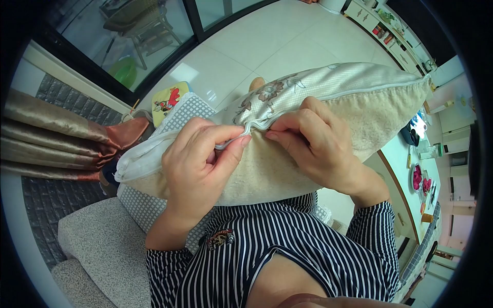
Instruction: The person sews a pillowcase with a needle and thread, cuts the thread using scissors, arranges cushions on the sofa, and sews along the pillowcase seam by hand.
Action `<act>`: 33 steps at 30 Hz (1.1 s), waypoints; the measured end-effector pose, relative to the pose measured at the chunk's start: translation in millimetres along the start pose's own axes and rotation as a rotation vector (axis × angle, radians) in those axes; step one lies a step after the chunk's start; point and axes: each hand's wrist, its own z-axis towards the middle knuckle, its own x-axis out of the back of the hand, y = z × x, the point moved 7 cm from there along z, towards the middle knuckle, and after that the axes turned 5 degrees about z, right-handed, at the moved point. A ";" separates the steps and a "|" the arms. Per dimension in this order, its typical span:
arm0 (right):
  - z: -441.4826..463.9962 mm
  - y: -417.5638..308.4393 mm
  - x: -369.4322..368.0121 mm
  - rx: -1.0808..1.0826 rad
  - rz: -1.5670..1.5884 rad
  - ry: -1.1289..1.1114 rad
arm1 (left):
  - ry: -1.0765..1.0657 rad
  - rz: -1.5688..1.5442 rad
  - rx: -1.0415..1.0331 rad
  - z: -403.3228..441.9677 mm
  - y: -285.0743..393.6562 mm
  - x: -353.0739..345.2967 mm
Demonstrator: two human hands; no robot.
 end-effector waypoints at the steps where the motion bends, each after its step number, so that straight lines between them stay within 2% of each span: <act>1: 0.1 -0.1 0.6 0.001 0.004 0.001 | 0.000 0.002 0.000 0.0 0.4 0.4; 9: 0.8 -2.6 6.4 -0.003 0.026 0.013 | 0.027 -0.004 0.073 -1.0 -3.3 -0.6; 15: -0.7 4.2 1.6 -0.005 0.039 0.025 | 0.015 0.018 0.000 -2.0 0.4 -3.7; 33: -4.7 -14.0 1.6 -0.014 0.077 0.057 | 0.015 -0.004 0.041 -2.2 -0.6 -1.5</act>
